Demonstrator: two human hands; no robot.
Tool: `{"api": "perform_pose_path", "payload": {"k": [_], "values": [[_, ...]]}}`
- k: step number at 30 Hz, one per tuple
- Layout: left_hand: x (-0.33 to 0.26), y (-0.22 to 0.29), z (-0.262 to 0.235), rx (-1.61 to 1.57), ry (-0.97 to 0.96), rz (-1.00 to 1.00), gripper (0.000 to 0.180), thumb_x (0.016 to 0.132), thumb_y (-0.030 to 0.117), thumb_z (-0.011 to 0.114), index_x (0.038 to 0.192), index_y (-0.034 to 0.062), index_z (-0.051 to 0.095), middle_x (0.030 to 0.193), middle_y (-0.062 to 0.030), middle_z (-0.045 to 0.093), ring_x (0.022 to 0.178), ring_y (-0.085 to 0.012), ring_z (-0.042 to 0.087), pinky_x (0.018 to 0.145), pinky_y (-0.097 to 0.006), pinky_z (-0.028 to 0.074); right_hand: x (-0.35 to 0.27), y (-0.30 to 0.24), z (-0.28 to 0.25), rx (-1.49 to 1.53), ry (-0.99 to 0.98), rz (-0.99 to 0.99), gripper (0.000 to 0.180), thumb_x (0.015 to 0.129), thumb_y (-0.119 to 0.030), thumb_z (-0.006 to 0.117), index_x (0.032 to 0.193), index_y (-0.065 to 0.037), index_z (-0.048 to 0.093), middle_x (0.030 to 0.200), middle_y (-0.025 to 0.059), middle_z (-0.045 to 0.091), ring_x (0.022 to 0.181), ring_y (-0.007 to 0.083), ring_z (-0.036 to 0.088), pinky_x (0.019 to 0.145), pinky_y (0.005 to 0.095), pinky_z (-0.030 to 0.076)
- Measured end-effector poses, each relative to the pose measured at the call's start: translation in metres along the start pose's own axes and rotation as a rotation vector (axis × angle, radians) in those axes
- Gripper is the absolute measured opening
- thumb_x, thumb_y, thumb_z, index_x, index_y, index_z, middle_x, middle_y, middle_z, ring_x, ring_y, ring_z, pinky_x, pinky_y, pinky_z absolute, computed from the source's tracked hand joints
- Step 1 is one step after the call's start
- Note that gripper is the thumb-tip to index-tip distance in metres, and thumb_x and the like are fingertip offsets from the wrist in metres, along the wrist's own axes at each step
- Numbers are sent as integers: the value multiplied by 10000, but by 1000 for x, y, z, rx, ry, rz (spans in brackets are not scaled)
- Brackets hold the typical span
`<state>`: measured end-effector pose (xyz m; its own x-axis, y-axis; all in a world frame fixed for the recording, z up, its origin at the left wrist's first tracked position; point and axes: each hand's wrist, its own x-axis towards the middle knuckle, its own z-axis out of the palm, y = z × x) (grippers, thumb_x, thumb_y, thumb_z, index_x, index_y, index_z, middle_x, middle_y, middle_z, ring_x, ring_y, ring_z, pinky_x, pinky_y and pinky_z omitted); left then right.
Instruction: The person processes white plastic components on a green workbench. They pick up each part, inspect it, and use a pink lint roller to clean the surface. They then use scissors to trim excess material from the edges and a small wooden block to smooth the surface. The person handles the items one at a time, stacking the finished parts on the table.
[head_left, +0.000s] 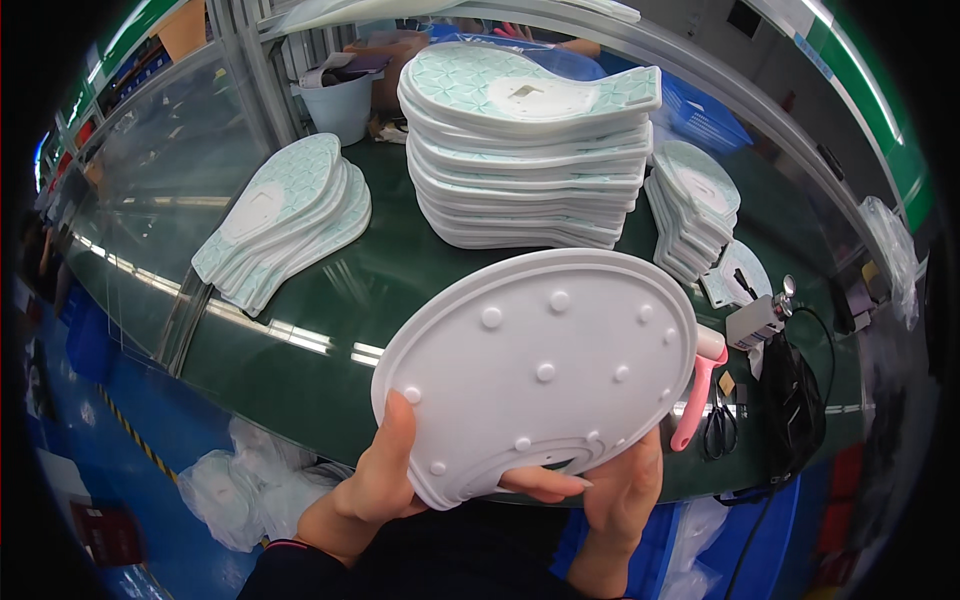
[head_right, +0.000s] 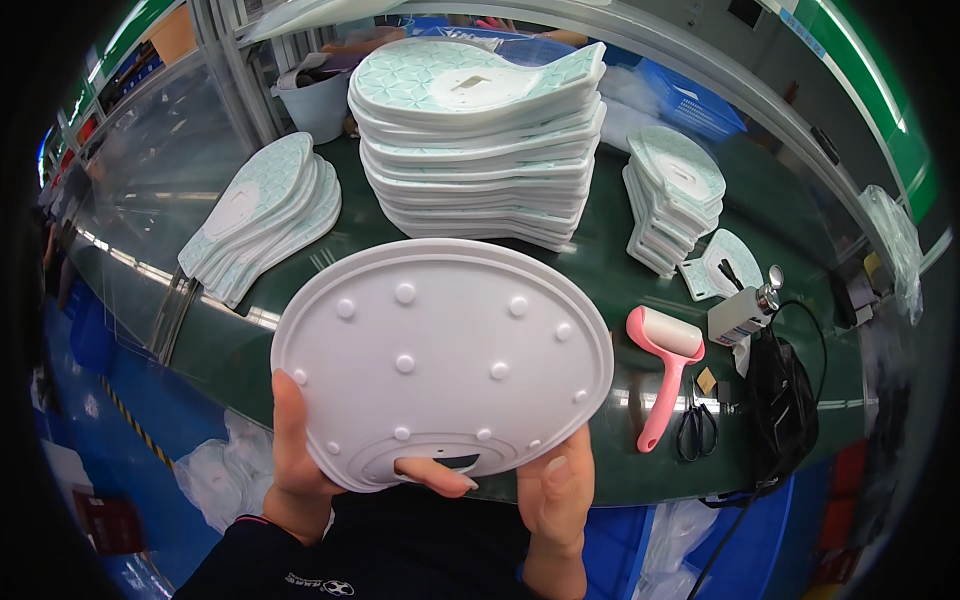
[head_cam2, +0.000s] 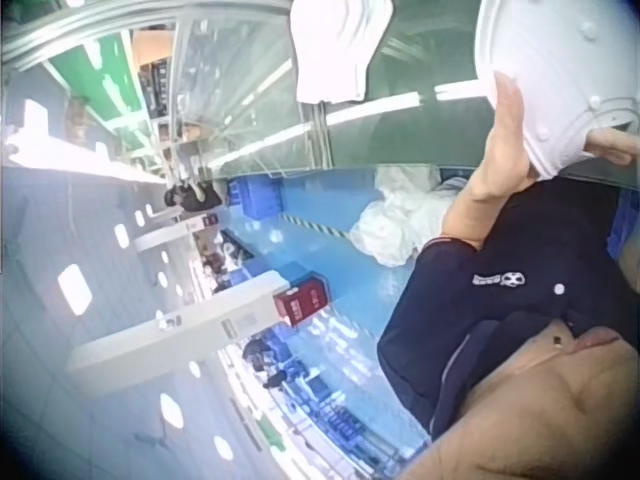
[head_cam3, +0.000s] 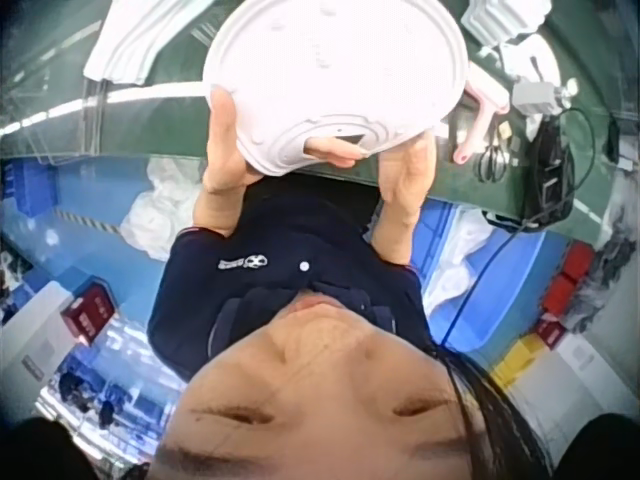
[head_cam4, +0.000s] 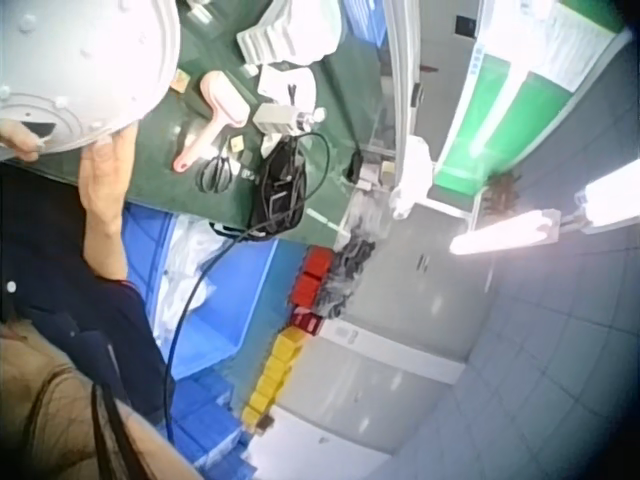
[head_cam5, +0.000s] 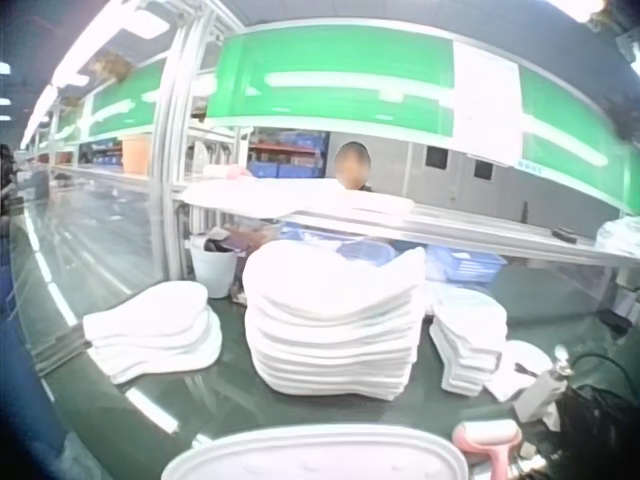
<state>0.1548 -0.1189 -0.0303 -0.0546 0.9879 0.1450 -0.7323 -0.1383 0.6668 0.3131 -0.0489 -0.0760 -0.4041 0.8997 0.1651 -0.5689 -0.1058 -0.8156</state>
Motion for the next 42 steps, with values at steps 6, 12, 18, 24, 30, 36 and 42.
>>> {"api": "perform_pose_path", "payload": {"k": [6, 12, 18, 24, 30, 36, 42], "values": [[-6, -3, -6, 154, 82, 118, 789, 861, 614, 272, 1382, 50, 89, 1362, -227, 247, 1182, -404, 371, 907, -509, 403, -10, 3, -6, 226, -263, 203, 762, 757, -221, 630, 1326, 69, 214, 1293, 228, 378, 1191, 331, 407, 992, 428, 331], [-13, -4, -13, 292, 133, 182, 777, 870, 602, 279, 1372, 28, 133, 1354, -195, 284, 1186, -347, 375, 937, -452, 371, -9, -9, 6, 61, -352, 325, 731, 754, -190, 615, 1315, 72, 227, 1268, 233, 406, 1155, 336, 448, 978, 434, 355], [-18, -7, -14, 407, 159, 214, 768, 878, 591, 286, 1363, 6, 178, 1347, -163, 321, 1191, -291, 379, 967, -396, 339, -17, -3, 9, 171, -136, 290, 703, 729, -160, 612, 1268, 123, 260, 1167, 325, 444, 1037, 445, 510, 872, 528, 445], [-21, -9, -15, 309, 196, 191, 790, 866, 590, 329, 1365, 5, 146, 1347, -173, 311, 1161, -316, 409, 939, -413, 367, -14, -5, 12, 168, -206, 340, 709, 741, -183, 593, 1282, 109, 240, 1205, 326, 408, 1081, 453, 475, 895, 528, 427], [-21, -3, -14, 519, 396, 189, 834, 851, 576, 391, 1368, -8, 95, 1302, -214, 346, 1095, -364, 484, 856, -416, 449, -15, -7, 4, 208, -305, 333, 667, 859, -272, 464, 1359, 10, 125, 1331, 290, 273, 1172, 483, 363, 950, 634, 289], [-3, -7, -24, 590, 338, 251, 838, 864, 601, 303, 1362, -51, 132, 1345, -223, 323, 1236, -290, 355, 1009, -374, 271, 16, -22, 11, 817, -335, 257, 652, 923, -472, 244, 1400, -89, 18, 1432, 210, 111, 1287, 450, 156, 942, 707, 175], [-39, -14, -13, 272, -248, -159, 867, 879, 357, 503, 1357, -56, -91, 1387, -248, 227, 1268, -310, 313, 1034, -399, 242, 53, -58, 36, 639, -59, 94, 743, 873, -576, 334, 1376, -47, 198, 1405, 168, 233, 1276, 406, 230, 982, 632, 205]]}}
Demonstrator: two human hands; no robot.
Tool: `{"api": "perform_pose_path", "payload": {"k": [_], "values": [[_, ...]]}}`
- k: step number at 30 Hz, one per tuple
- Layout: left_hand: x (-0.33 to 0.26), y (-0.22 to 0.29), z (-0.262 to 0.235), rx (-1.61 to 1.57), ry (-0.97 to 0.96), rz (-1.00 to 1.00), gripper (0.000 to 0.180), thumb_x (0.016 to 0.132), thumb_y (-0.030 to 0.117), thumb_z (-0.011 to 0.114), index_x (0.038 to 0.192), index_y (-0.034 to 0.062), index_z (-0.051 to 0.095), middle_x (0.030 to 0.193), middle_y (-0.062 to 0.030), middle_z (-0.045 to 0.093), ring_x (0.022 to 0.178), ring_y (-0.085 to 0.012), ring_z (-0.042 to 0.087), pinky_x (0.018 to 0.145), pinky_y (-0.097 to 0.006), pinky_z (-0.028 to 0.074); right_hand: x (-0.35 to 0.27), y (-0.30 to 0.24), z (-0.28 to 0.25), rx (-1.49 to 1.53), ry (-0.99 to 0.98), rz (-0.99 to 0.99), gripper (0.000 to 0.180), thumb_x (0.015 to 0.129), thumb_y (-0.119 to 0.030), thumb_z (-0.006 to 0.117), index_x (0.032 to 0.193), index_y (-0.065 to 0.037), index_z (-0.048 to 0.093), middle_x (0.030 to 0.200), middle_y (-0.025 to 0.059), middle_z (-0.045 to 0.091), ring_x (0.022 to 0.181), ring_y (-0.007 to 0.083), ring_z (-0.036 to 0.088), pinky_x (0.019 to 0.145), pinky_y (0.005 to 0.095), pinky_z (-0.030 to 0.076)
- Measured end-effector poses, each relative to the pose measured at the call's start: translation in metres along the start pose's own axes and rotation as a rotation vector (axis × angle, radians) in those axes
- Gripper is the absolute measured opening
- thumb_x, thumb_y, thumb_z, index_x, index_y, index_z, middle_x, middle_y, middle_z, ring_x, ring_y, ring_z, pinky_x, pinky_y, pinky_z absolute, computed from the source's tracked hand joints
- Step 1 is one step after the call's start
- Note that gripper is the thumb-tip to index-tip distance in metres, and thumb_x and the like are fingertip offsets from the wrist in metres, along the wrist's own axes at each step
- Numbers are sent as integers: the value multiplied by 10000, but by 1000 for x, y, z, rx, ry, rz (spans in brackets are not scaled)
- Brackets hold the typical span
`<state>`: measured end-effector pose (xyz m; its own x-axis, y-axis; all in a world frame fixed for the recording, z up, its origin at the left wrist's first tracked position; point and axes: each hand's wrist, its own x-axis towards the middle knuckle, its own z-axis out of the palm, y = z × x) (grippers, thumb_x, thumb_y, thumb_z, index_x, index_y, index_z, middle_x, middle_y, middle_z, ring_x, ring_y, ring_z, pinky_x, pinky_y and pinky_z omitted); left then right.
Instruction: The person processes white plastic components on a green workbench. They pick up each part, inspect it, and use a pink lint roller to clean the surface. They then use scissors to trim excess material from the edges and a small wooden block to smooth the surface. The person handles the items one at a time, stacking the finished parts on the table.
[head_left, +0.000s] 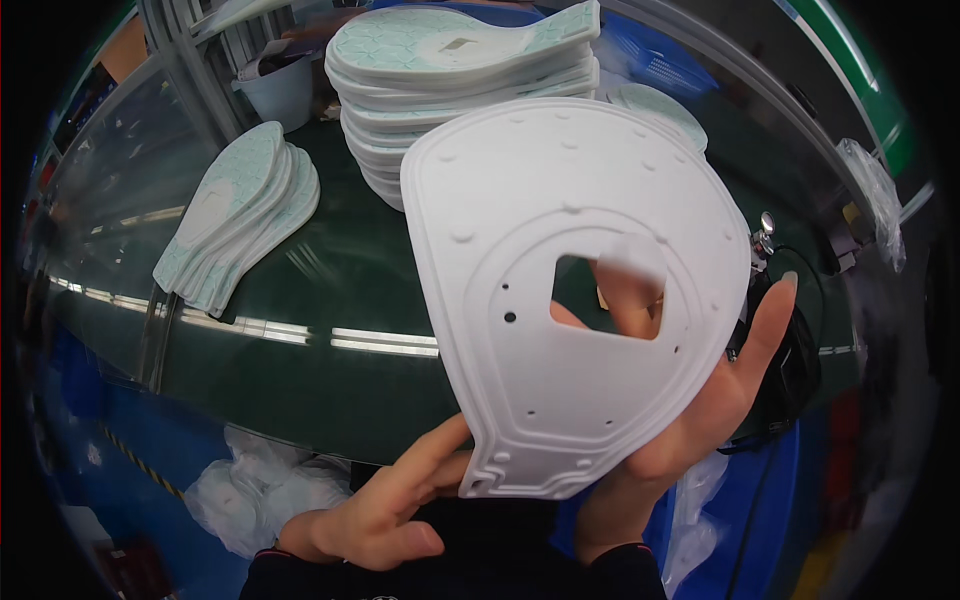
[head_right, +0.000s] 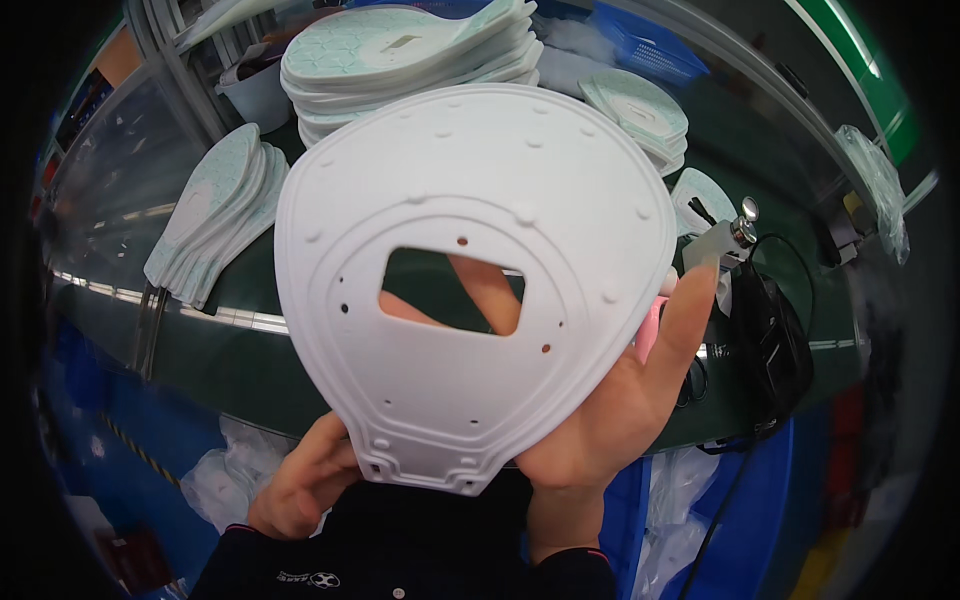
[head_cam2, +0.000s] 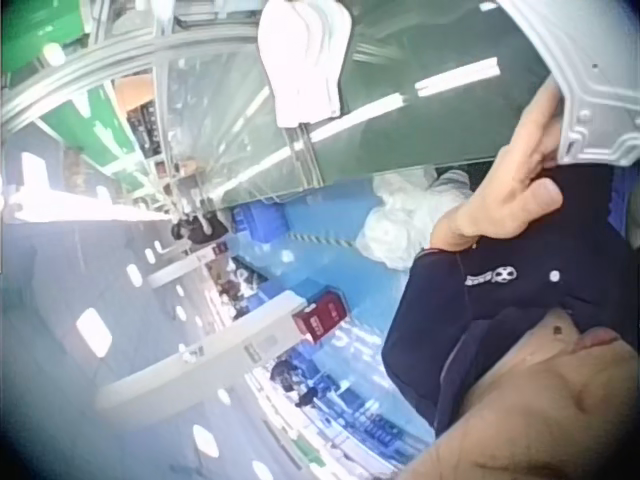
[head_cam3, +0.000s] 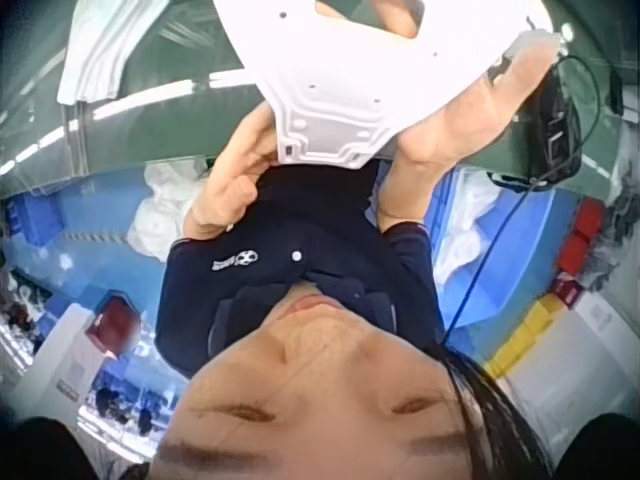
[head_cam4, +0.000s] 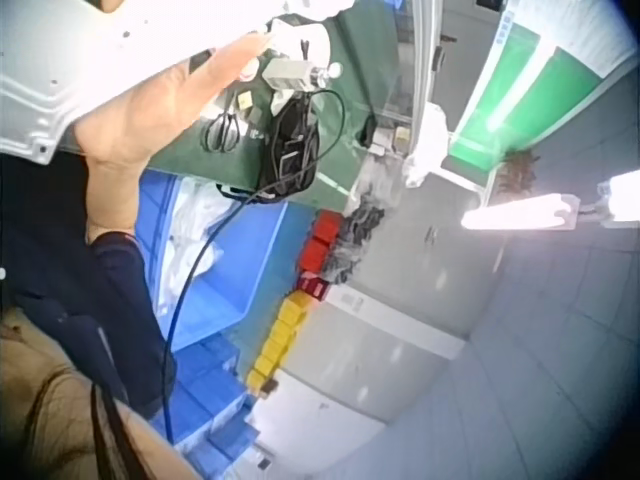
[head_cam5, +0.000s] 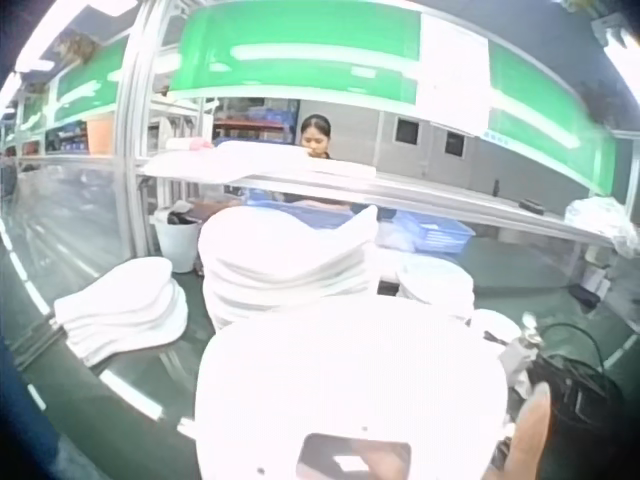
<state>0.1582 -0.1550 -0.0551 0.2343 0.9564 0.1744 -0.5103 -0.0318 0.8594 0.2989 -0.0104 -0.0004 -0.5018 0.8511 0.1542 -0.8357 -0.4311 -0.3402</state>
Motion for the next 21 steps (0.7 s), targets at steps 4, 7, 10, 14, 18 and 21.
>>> {"api": "perform_pose_path", "payload": {"k": [4, 7, 10, 14, 18, 21], "values": [[2, 1, 19, 59, 84, 4, 754, 823, 47, 564, 1349, -84, 40, 1307, -269, 345, 1175, -304, 438, 948, -385, 378, 22, -9, -14, 69, -354, 23, 775, 861, -572, 358, 1374, -19, 182, 1420, 205, 144, 1321, 366, 63, 1031, 569, 100], [-8, 0, 17, 23, 102, -14, 690, 804, 4, 518, 1328, -86, 78, 1317, -300, 277, 1161, -396, 426, 940, -510, 393, 28, 0, 7, 2, -99, 59, 742, 871, -548, 371, 1339, 16, 256, 1369, 202, 277, 1288, 386, 189, 1039, 469, 209], [-6, 1, 25, 10, 137, -1, 687, 790, -39, 500, 1326, -88, 73, 1315, -310, 266, 1144, -421, 431, 919, -518, 417, 30, -6, 12, -35, -25, 75, 731, 871, -531, 383, 1330, 26, 266, 1365, 205, 277, 1282, 401, 193, 1038, 452, 228], [3, 4, 41, 28, 245, 85, 708, 788, -93, 483, 1351, -33, 57, 1283, -302, 328, 1126, -413, 452, 889, -491, 448, 28, -15, 12, -73, -88, 74, 757, 858, -524, 394, 1362, -1, 182, 1415, 205, 117, 1297, 434, 75, 1028, 543, 178], [-1, 0, 25, 674, 273, 257, 610, 749, -41, 611, 1280, -57, 312, 1063, -204, 564, 950, -273, 593, 793, -310, 491, 27, -9, 10, 22, -6, 74, 597, 888, -375, 410, 1307, 38, 308, 1337, 203, 342, 1266, 385, 263, 1040, 482, 235], [8, 20, 7, 1122, 129, 421, 452, 684, -42, 658, 1124, -33, 554, 855, -123, 658, 763, -246, 658, 661, -270, 538, 23, 3, -1, -12, -37, 96, 527, 846, -224, 405, 1294, 41, 315, 1315, 205, 361, 1245, 393, 294, 1019, 574, 228]]}}
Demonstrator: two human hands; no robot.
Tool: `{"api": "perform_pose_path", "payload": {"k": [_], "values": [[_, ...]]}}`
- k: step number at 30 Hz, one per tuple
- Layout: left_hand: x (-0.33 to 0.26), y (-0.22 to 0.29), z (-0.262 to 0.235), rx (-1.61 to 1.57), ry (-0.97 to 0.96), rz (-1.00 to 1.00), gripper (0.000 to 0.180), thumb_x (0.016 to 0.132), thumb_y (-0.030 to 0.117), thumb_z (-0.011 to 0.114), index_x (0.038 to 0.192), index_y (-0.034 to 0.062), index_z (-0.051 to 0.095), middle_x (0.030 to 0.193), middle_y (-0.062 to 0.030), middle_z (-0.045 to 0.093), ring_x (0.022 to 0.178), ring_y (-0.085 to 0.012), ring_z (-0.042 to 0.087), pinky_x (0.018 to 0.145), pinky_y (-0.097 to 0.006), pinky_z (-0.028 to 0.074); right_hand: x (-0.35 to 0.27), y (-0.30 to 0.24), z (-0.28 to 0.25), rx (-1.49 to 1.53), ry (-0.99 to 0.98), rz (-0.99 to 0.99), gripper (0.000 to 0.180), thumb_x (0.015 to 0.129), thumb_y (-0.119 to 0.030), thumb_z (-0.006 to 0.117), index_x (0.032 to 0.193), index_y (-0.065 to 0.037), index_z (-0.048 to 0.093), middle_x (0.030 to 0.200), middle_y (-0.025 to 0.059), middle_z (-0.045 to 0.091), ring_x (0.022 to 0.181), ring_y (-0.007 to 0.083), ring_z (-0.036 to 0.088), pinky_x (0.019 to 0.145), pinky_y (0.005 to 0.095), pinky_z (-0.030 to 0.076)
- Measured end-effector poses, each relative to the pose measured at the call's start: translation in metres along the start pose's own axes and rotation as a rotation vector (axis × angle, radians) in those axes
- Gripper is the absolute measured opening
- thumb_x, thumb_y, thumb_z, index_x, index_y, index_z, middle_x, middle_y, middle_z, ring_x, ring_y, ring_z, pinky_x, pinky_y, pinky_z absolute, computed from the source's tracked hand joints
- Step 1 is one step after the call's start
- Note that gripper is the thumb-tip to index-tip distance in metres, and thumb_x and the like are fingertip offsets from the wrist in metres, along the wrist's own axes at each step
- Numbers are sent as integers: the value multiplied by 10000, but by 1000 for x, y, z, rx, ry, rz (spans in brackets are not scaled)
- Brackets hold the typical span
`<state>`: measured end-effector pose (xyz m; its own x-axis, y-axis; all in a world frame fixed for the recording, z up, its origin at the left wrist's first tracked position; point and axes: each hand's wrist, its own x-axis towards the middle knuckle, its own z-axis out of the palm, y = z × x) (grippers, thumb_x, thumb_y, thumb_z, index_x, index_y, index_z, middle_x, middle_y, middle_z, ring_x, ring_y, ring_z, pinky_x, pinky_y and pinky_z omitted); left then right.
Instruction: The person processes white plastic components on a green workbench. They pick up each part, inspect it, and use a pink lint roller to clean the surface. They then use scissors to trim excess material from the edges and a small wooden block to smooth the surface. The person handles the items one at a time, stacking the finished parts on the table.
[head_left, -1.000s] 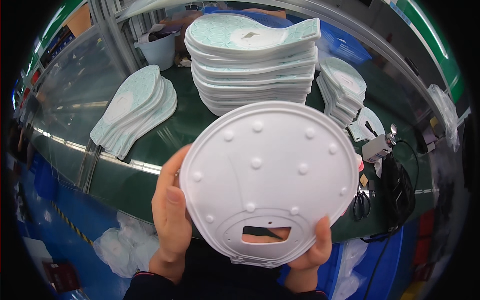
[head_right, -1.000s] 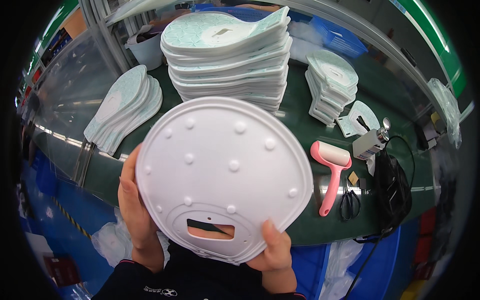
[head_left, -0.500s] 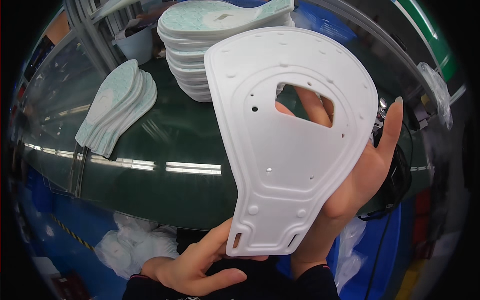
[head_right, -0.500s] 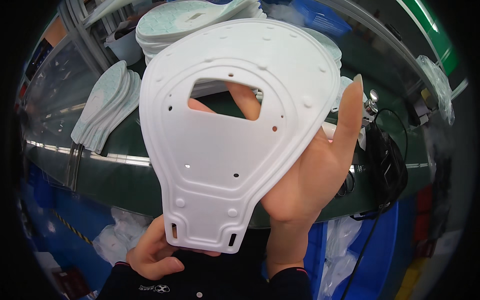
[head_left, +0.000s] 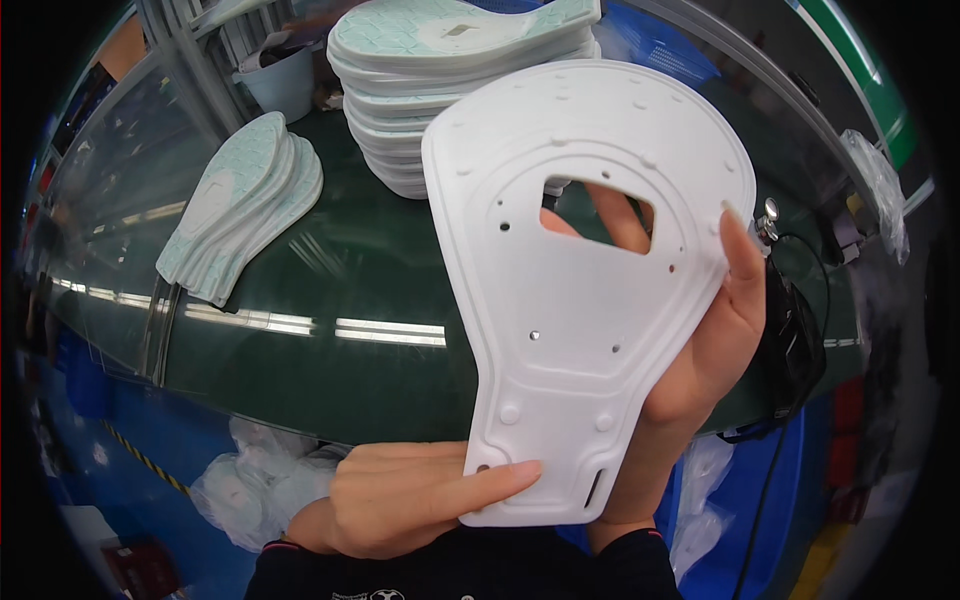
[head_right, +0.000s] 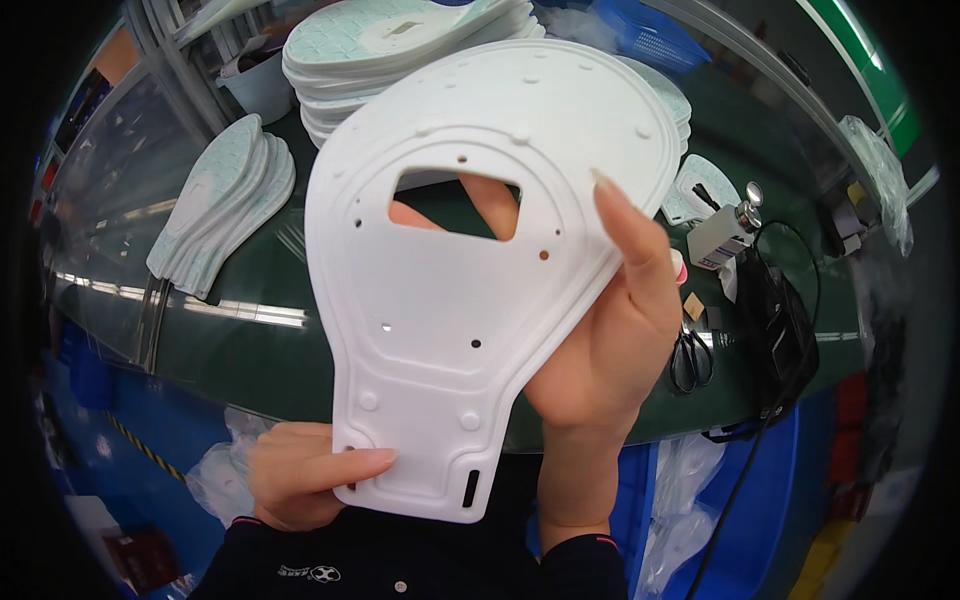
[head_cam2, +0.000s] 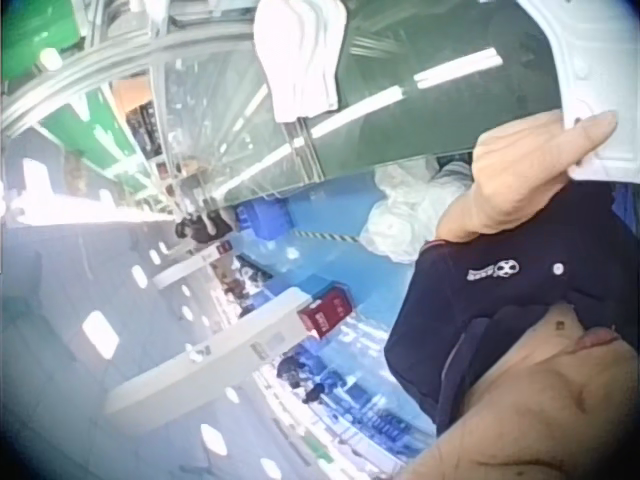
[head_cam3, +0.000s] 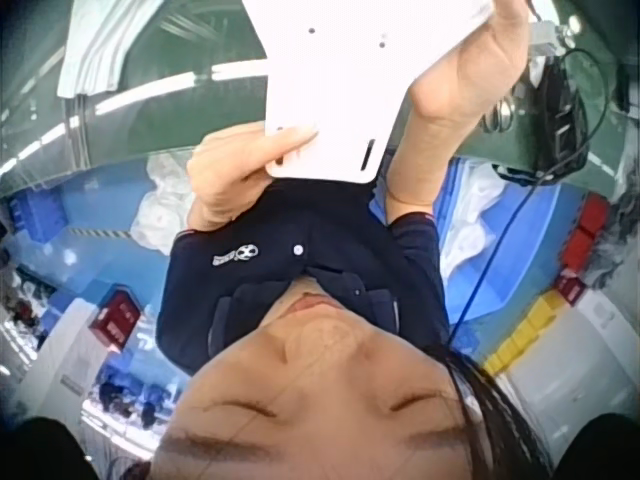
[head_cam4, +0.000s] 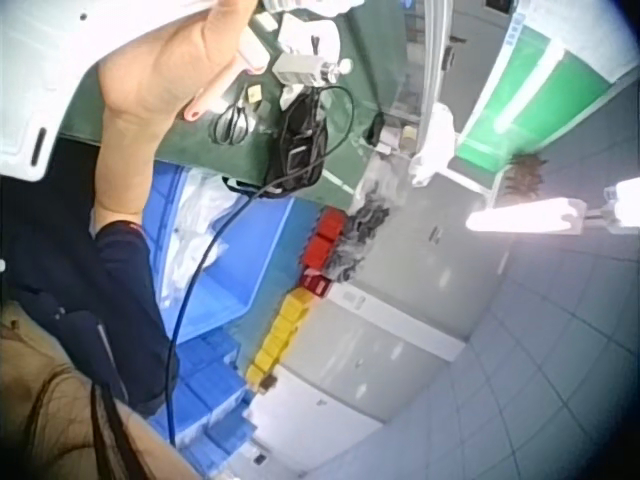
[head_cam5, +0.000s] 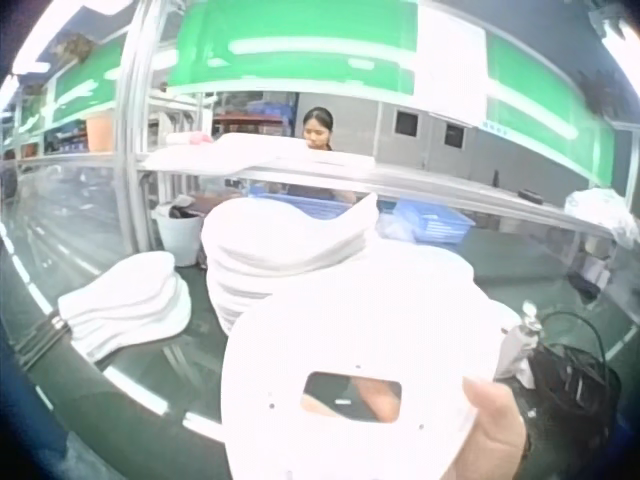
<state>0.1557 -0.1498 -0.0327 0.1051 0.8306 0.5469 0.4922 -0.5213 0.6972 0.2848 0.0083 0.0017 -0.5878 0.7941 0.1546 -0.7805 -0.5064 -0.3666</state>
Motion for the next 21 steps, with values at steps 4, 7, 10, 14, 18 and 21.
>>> {"api": "perform_pose_path", "payload": {"k": [4, 7, 10, 14, 18, 21], "values": [[-1, -8, -11, 36, 156, 46, 366, 672, 35, 683, 1034, 36, 633, 780, -79, 654, 708, -190, 649, 676, -311, 535, -16, 5, -30, -117, 27, 50, 581, 704, -90, 402, 1275, 2, 344, 1265, 245, 402, 1196, 416, 371, 982, 650, 236], [1, -9, -10, 376, 445, -18, 226, 613, 199, 753, 804, 94, 694, 875, -72, 607, 829, -200, 579, 788, -371, 476, -32, 14, -50, -36, 101, 113, 577, 661, -26, 390, 1233, 46, 374, 1234, 211, 432, 1161, 397, 402, 974, 669, 229], [11, -26, -17, 299, 518, 56, 298, 547, 154, 781, 836, 164, 710, 1144, -105, 496, 1119, -304, 428, 956, -461, 347, -42, 26, -57, 105, -26, 147, 521, 655, -14, 402, 1169, -20, 484, 1003, 167, 565, 978, 364, 509, 864, 527, 402], [12, -39, -9, -143, 469, 2, 217, 696, 193, 720, 814, 32, 637, 1129, -245, 513, 1096, -376, 492, 994, -553, 279, -61, 30, -78, 49, 101, 105, 485, 640, 13, 415, 1104, -57, 539, 797, 112, 538, 823, 304, 515, 807, 434, 402], [10, -33, -12, -71, 473, 110, 139, 725, 145, 700, 782, 36, 634, 815, -127, 613, 762, -236, 636, 966, -575, 318, -62, 33, -84, -104, 50, 37, 450, 653, 70, 421, 1065, -74, 532, 888, 104, 553, 921, 281, 531, 1003, 574, 289], [8, -32, -13, -6, 398, 125, 108, 724, 136, 696, 764, 43, 657, 794, -104, 628, 711, -197, 634, 972, -558, 328, -64, 29, -94, -344, 119, 25, 432, 688, 130, 504, 1084, -42, 512, 970, 92, 565, 962, 229, 552, 930, 427, 418]]}}
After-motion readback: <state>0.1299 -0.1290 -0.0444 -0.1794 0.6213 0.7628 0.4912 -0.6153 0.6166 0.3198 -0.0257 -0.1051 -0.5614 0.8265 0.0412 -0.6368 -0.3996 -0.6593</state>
